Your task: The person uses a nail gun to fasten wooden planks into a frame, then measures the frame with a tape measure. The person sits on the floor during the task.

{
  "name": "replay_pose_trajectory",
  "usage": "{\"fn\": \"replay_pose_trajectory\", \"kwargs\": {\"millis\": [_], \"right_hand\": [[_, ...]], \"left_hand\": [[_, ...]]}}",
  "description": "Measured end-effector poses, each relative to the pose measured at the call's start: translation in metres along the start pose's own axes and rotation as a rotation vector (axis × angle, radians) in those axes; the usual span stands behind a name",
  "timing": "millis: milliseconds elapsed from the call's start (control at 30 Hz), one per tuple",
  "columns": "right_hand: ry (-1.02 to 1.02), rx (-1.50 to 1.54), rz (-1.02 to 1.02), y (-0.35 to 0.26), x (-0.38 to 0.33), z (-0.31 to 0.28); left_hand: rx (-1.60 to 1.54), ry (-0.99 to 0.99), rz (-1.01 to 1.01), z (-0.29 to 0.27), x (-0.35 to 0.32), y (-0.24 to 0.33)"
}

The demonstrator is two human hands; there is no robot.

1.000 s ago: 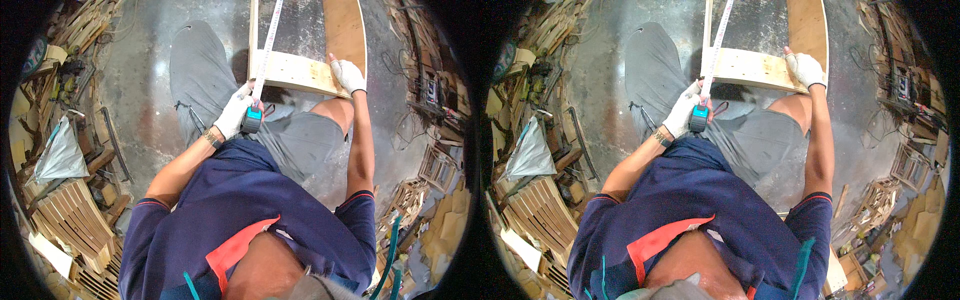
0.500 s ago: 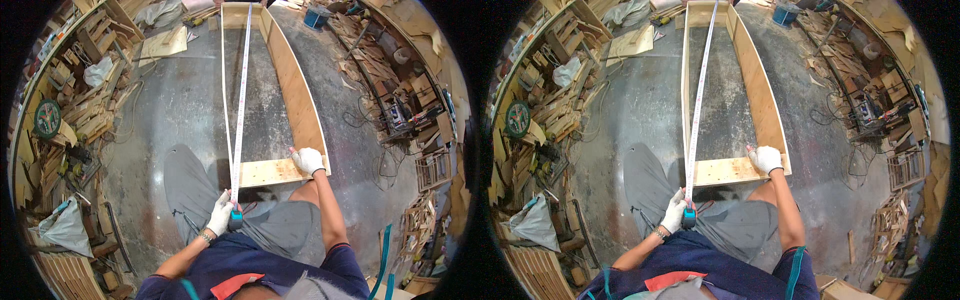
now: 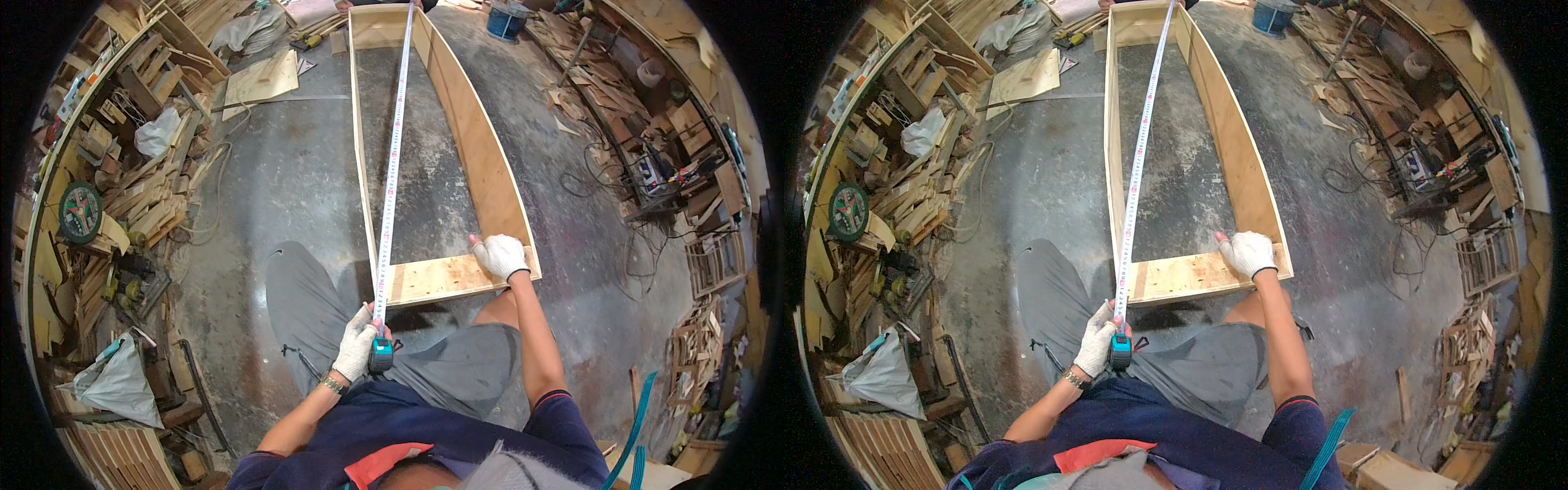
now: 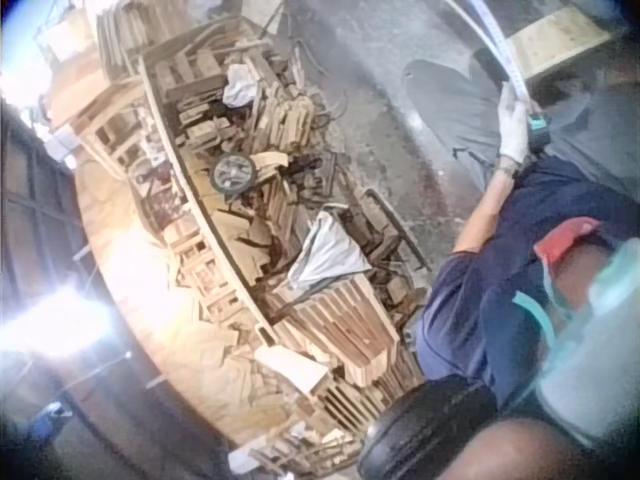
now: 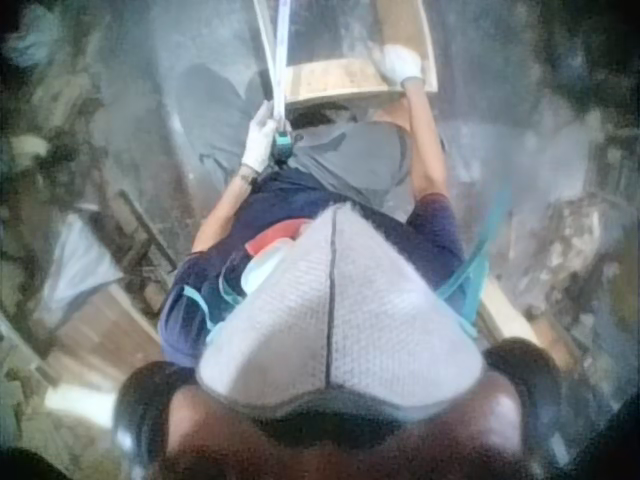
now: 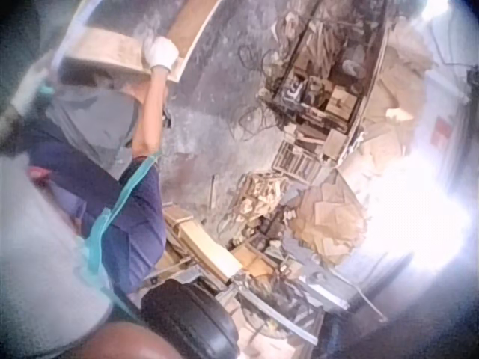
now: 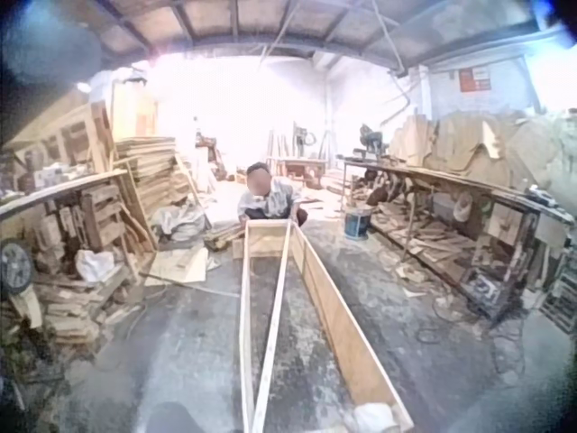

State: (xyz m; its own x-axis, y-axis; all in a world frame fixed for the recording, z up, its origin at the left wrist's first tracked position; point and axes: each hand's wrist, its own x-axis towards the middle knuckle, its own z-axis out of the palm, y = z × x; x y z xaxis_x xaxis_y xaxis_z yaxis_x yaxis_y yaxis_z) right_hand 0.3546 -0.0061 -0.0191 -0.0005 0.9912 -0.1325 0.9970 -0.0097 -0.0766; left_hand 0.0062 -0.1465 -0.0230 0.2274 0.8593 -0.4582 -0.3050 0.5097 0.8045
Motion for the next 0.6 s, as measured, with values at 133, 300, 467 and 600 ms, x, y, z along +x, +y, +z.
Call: {"fn": "replay_pose_trajectory", "kwargs": {"millis": [133, 300, 467, 600], "right_hand": [[0.008, 0.002, -0.004, 0.001, 0.0, -0.001], [0.022, -0.002, -0.006, 0.001, 0.0, 0.0], [0.018, -0.01, -0.024, 0.004, 0.002, 0.001], [-0.015, -0.005, -0.017, 0.002, 0.002, -0.002]], "left_hand": [[-0.033, -0.011, -0.001, -0.007, 0.004, -0.006], [-0.016, -0.015, -0.013, -0.01, 0.009, -0.009], [-0.035, -0.011, -0.017, -0.01, 0.011, -0.011], [-0.057, -0.017, -0.023, -0.01, 0.013, -0.011]]}}
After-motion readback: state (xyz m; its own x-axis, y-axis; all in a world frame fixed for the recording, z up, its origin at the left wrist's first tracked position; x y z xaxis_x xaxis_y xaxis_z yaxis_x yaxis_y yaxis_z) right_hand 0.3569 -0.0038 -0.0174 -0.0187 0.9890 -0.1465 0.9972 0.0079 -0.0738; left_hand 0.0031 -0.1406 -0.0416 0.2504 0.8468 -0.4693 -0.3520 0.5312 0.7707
